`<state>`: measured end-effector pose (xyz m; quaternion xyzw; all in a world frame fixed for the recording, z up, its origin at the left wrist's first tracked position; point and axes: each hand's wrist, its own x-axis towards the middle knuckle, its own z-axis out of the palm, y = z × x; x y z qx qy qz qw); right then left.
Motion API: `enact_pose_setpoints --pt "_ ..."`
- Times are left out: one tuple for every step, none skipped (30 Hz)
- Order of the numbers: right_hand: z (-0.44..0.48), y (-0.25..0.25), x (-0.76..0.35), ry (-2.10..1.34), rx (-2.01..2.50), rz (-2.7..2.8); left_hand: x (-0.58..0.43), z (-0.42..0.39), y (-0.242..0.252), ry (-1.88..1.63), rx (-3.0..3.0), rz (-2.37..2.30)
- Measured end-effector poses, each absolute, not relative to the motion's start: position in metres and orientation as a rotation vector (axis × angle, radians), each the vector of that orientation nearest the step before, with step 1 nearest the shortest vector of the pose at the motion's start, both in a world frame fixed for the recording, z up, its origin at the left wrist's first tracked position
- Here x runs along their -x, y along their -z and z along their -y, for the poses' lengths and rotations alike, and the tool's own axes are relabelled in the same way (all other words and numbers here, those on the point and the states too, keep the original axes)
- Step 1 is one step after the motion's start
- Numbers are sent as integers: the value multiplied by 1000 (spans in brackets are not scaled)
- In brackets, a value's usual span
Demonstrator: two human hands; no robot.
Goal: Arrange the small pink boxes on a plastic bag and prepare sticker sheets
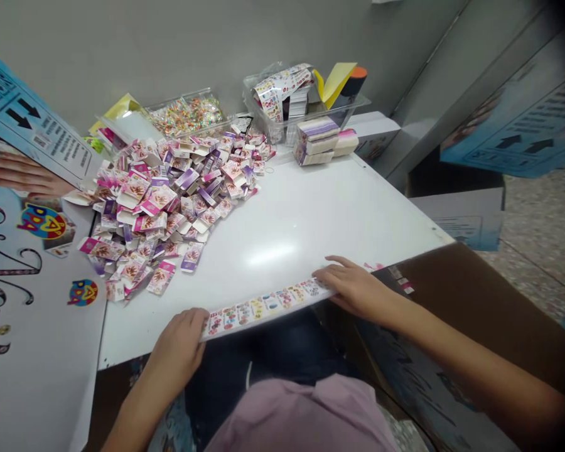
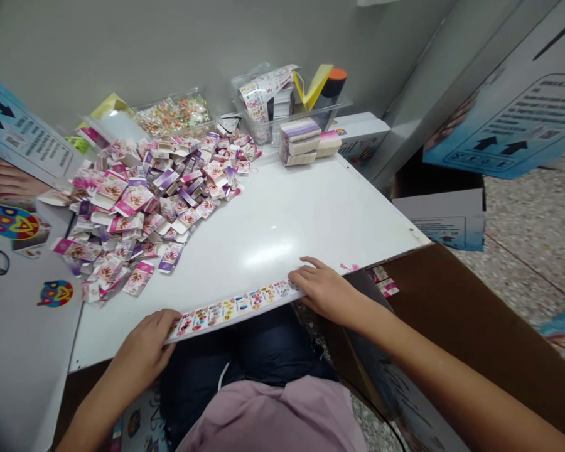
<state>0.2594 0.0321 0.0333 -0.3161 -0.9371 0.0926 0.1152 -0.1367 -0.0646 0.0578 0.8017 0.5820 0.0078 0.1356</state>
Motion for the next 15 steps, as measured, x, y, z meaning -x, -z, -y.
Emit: enact_pose_setpoints --pt "-37 -37 -258 -272 917 2748 138 58 -63 -3 -2293 -1668" --pt "-41 -40 -257 -279 917 2752 139 53 -67 -1 -2286 -1647" --pt "-45 -43 -255 -294 927 2758 140 47 -70 -10 -2293 -1623" --pt "-48 -44 -254 -319 946 2767 141 43 -72 -20 -2299 -1605" --pt "-51 -45 -253 -350 967 2778 143 40 -73 -24 -2294 -1593" --pt "-52 -46 -253 -381 986 2789 144 37 -73 -22 -2274 -1587" --pt "-54 -46 -253 -408 1002 2794 146 35 -73 -19 -2242 -1582" --pt "-55 -45 -254 -428 1015 2793 148 34 -72 -28 -2204 -1577" --pt "-56 -44 -255 -446 1027 2782 151 33 -71 -54 -2162 -1578" --pt "-57 -43 -256 -461 1040 2763 154 32 -69 -95 -2114 -1589" --pt "-58 -42 -258 -477 1053 2739 157 31 -67 -145 -2061 -1607" --pt "-59 -40 -260 -492 1066 2712 160 30 -64 -198 -2007 -1628" --pt "-60 -38 -261 -508 1078 2683 163 29 -62 -252 -1955 -1656" --pt "-60 -36 -262 -523 1089 2650 164 29 -58 -307 -1908 -1687" --pt "-59 -34 -263 -544 1103 2611 165 30 -55 -360 -1869 -1712"
